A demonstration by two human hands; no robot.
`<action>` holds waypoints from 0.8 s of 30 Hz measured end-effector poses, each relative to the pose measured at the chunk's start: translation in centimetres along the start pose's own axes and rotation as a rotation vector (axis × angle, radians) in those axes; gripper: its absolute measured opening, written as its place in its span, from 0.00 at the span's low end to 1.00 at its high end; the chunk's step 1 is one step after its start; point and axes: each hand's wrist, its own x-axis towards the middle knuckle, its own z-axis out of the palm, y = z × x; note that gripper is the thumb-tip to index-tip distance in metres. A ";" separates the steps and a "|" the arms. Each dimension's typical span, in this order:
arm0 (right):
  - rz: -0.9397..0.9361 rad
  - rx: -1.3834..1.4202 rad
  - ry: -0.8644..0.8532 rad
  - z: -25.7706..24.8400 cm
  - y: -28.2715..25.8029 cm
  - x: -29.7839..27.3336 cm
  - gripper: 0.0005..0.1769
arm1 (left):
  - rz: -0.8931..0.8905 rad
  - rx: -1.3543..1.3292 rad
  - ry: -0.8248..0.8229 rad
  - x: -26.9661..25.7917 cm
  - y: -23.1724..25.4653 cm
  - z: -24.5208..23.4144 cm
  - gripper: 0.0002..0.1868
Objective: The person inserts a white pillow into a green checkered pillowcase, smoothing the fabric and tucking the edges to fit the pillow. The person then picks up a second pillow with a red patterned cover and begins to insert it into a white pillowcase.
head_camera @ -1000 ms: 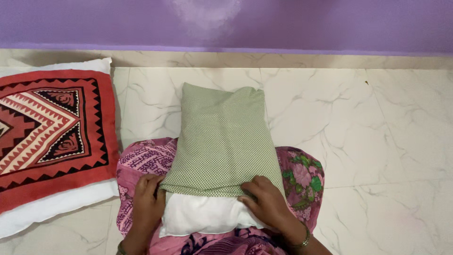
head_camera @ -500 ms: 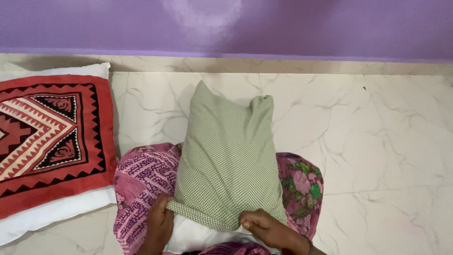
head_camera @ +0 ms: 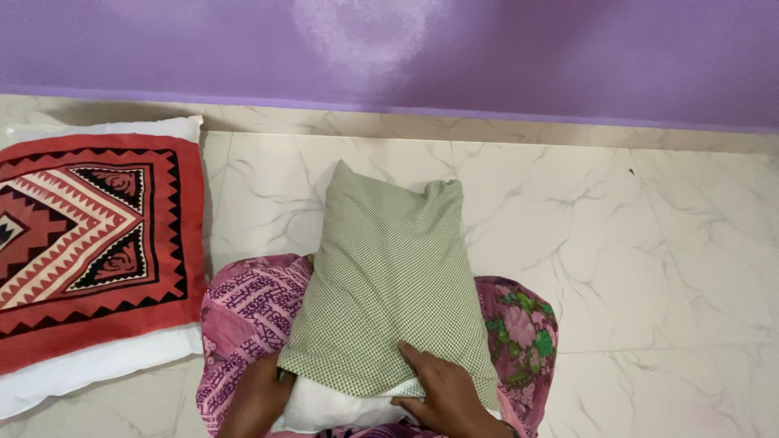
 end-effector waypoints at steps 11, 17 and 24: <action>0.151 0.369 0.550 2.4 6.5 -1.4 0.28 | 0.237 -1.138 -0.264 4.2 18.5 -2.0 0.20; 0.218 0.802 0.449 4.9 3.7 -0.4 0.24 | 1.067 -0.629 -0.254 1.8 32.7 3.3 0.13; 0.288 0.919 0.270 4.2 2.6 -2.1 0.20 | 1.146 0.295 -0.401 -0.5 31.6 11.9 0.22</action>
